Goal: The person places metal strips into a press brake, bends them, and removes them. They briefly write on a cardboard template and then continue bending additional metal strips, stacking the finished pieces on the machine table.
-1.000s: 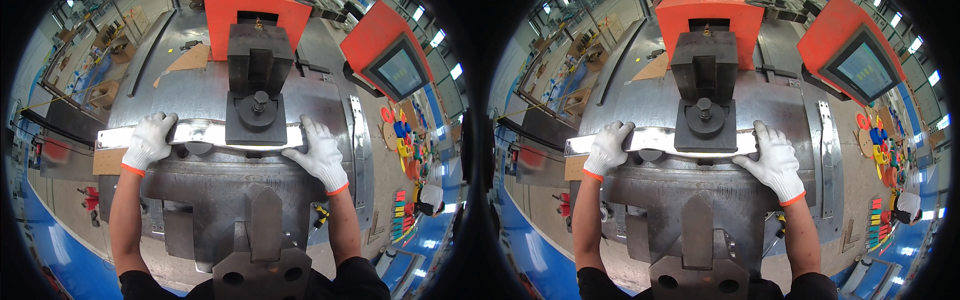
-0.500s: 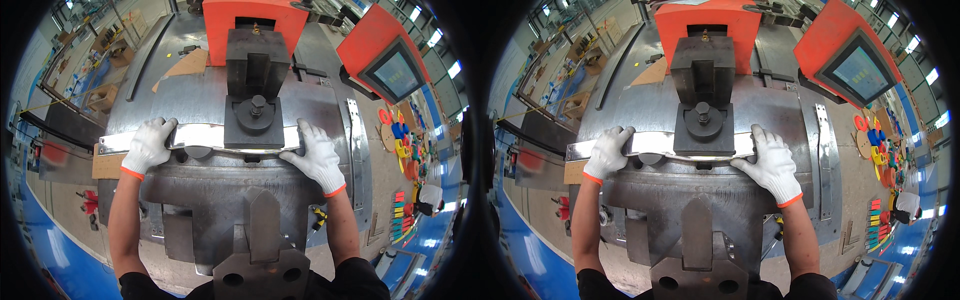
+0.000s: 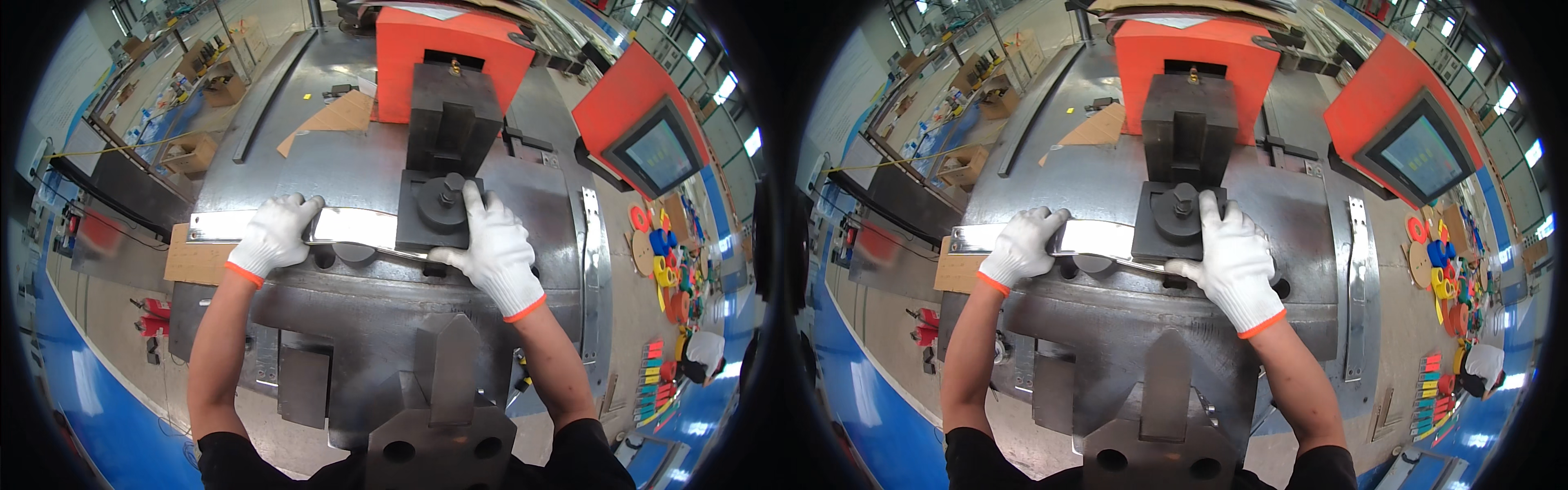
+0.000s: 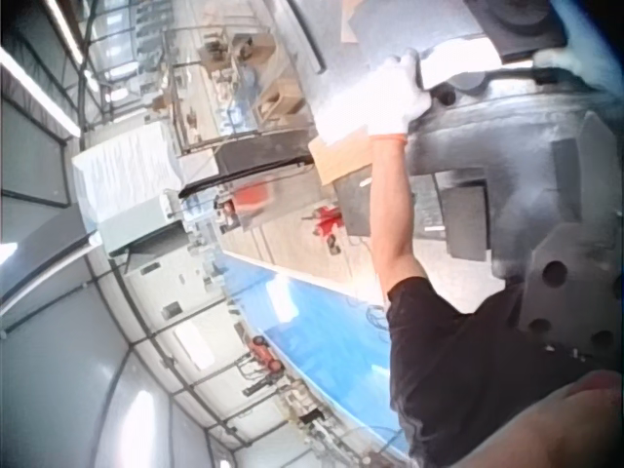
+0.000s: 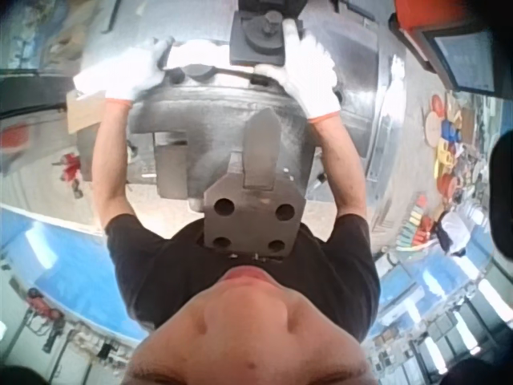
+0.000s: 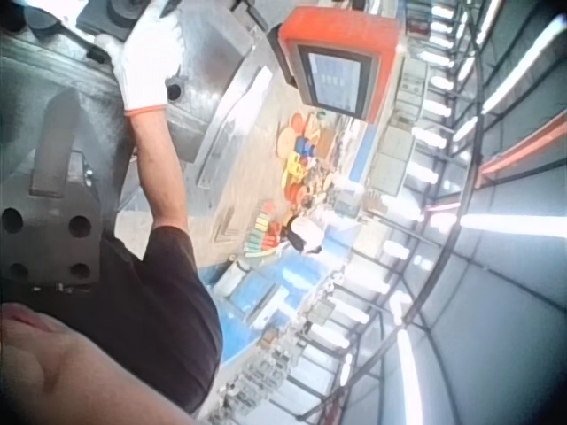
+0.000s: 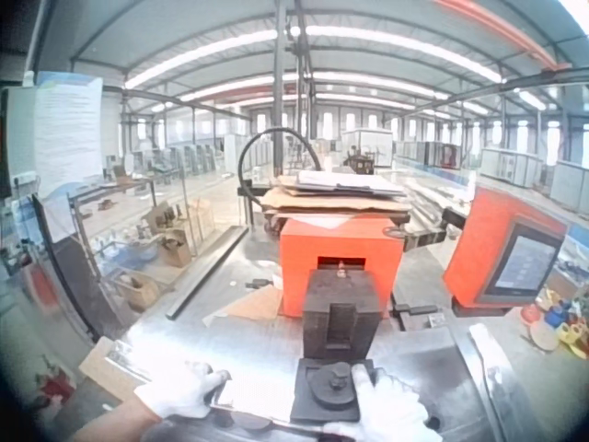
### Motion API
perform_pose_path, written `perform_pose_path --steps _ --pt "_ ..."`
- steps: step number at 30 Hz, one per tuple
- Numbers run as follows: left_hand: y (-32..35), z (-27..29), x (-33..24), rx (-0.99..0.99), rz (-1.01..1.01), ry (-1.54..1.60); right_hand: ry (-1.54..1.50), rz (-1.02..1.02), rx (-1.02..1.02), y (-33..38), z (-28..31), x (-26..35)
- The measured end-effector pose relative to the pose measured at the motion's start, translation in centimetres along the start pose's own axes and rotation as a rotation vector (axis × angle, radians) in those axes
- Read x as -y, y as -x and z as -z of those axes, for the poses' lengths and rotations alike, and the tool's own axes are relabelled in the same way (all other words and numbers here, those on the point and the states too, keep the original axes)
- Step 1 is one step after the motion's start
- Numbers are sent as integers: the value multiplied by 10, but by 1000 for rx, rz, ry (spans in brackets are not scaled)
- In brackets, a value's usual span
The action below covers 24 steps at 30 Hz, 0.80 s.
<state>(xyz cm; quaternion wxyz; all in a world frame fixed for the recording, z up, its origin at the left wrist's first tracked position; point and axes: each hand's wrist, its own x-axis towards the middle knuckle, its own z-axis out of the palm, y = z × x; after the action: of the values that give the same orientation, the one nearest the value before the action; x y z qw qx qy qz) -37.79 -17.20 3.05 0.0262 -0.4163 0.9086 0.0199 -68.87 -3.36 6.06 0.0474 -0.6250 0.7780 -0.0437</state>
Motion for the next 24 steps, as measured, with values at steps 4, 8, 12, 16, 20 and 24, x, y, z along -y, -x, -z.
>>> perform_pose_path --steps 4,8,12,16,20,24 --pt "-6 4 3 -11 10 25 -19 -61 -68 -2 -10 1" --pt "-19 9 10 -29 7 4 -17 -120 18 -17 -3 3" --pt "-24 12 12 13 -7 -8 -66 -145 -7 -18 -9 4" --pt "-33 21 11 96 -6 -4 -75 -136 10 -23 -11 -6" --pt "-30 23 21 92 -55 8 -8 -174 52 -24 -5 1" --pt "-25 22 57 59 -105 -18 -10 -187 80 -21 -1 2"
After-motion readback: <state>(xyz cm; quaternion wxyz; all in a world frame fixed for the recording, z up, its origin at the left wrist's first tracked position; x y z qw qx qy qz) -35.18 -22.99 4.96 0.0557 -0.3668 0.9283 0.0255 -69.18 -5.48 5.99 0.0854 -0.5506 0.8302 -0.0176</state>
